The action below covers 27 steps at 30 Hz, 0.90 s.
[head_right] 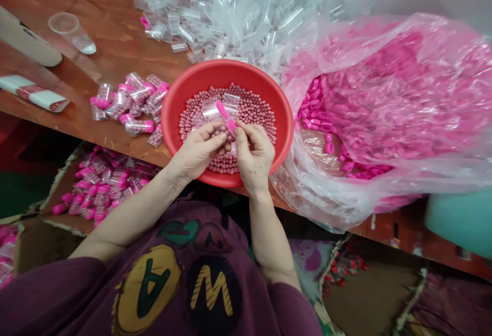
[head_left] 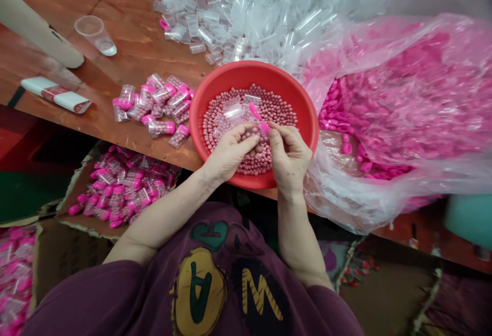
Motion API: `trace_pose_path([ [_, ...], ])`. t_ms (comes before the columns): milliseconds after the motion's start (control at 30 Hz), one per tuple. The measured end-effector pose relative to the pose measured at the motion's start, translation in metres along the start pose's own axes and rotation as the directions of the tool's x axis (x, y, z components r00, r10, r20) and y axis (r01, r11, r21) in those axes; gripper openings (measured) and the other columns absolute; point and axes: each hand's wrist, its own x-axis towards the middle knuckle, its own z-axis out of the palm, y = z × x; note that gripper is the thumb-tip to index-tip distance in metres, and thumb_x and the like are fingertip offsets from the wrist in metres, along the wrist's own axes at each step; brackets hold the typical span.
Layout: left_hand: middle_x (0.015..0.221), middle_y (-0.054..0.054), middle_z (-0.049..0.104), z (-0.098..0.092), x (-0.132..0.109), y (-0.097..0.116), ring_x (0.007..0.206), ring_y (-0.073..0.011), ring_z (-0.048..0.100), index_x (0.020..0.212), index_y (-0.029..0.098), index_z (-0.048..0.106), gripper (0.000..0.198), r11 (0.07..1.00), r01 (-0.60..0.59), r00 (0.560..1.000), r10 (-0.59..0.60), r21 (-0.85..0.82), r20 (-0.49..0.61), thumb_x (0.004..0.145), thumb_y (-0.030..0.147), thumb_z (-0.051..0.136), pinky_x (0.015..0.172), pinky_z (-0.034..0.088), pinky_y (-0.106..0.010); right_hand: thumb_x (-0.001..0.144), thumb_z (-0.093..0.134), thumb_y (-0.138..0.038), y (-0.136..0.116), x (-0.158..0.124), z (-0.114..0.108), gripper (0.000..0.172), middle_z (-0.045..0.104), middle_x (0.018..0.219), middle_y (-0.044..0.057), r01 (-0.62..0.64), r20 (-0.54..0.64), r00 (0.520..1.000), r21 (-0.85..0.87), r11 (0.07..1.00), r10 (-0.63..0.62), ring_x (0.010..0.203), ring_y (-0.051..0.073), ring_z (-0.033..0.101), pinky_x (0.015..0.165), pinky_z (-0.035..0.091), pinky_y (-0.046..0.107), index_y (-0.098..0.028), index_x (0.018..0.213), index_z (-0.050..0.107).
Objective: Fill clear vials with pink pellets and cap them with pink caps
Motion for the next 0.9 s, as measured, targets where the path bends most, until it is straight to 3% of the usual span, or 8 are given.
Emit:
trace_pose_path([
  [133, 0.086, 0.001, 0.072, 0.000, 0.000, 0.000, 0.071, -0.0077, 0.066, 0.109, 0.016, 0.072, 0.026, 1.000, 0.015, 1.000, -0.015, -0.016, 0.021, 0.087, 0.016, 0.084, 0.068, 0.049, -0.021, 0.103, 0.069, -0.038, -0.004, -0.003, 0.001, 0.019, 0.081, 0.101, 0.003, -0.036, -0.023, 0.999, -0.001, 0.999, 0.036, 0.095, 0.019, 0.077, 0.089, 0.066, 0.038, -0.027, 0.108, 0.083],
  [300, 0.081, 0.003, 0.070, 0.000, 0.001, 0.000, 0.067, -0.0066, 0.065, 0.107, 0.016, 0.072, 0.022, 0.999, 0.017, 1.000, -0.017, -0.036, -0.004, 0.088, 0.012, 0.081, 0.065, 0.048, -0.020, 0.104, 0.067, -0.032, -0.007, -0.004, 0.004, 0.017, 0.080, 0.098, 0.004, 0.061, -0.052, 0.996, -0.094, 0.994, -0.067, 0.094, 0.020, 0.076, 0.090, 0.066, 0.040, -0.027, 0.109, 0.083],
  [467, 0.079, 0.005, 0.067, 0.001, 0.002, 0.001, 0.062, -0.0040, 0.061, 0.103, 0.016, 0.071, 0.017, 0.998, 0.029, 0.997, -0.033, -0.058, -0.065, 0.089, 0.010, 0.079, 0.063, 0.047, -0.018, 0.110, 0.054, -0.029, -0.007, -0.011, 0.007, 0.029, 0.080, 0.111, 0.008, 0.196, 0.050, 0.981, -0.282, 0.939, -0.190, 0.104, 0.023, 0.077, 0.094, 0.068, 0.044, -0.028, 0.126, 0.079],
  [600, 0.078, 0.005, 0.067, 0.001, 0.003, 0.001, 0.059, -0.0031, 0.059, 0.100, 0.015, 0.070, 0.014, 0.998, 0.031, 0.994, -0.036, -0.053, -0.102, 0.090, 0.007, 0.076, 0.061, 0.047, -0.018, 0.112, 0.050, -0.027, -0.008, -0.018, 0.003, 0.034, 0.079, 0.115, 0.011, 0.244, 0.095, 0.969, -0.300, 0.922, -0.226, 0.108, 0.024, 0.077, 0.095, 0.068, 0.045, -0.025, 0.133, 0.076],
  [700, 0.075, 0.005, 0.066, 0.001, 0.003, 0.001, 0.059, -0.0044, 0.060, 0.100, 0.015, 0.071, 0.017, 1.000, 0.013, 0.996, -0.015, -0.026, -0.084, 0.088, 0.013, 0.082, 0.060, 0.046, -0.019, 0.111, 0.054, -0.032, -0.004, -0.014, -0.005, 0.030, 0.079, 0.113, 0.009, 0.181, 0.113, 0.981, -0.213, 0.960, -0.159, 0.106, 0.023, 0.077, 0.096, 0.067, 0.044, -0.026, 0.127, 0.079],
  [800, 0.075, 0.003, 0.069, 0.000, 0.001, 0.001, 0.060, -0.0067, 0.062, 0.099, 0.015, 0.073, 0.029, 0.998, 0.053, 0.998, -0.054, 0.022, 0.041, 0.080, 0.025, 0.093, 0.059, 0.046, -0.021, 0.112, 0.054, -0.044, 0.007, 0.001, -0.011, 0.031, 0.080, 0.108, 0.005, 0.010, 0.106, 0.994, -0.050, 0.999, -0.005, 0.100, 0.021, 0.078, 0.093, 0.067, 0.041, -0.030, 0.121, 0.080],
  [900, 0.079, 0.001, 0.073, -0.003, -0.001, 0.001, 0.063, -0.0075, 0.063, 0.095, 0.014, 0.077, 0.034, 0.992, 0.116, 0.983, -0.122, 0.047, 0.141, 0.073, 0.027, 0.098, 0.067, 0.052, -0.024, 0.114, 0.045, -0.054, 0.018, 0.019, -0.009, 0.042, 0.082, 0.108, 0.005, -0.109, 0.202, 0.976, 0.095, 0.989, 0.088, 0.100, 0.020, 0.079, 0.090, 0.068, 0.040, -0.030, 0.131, 0.076],
])
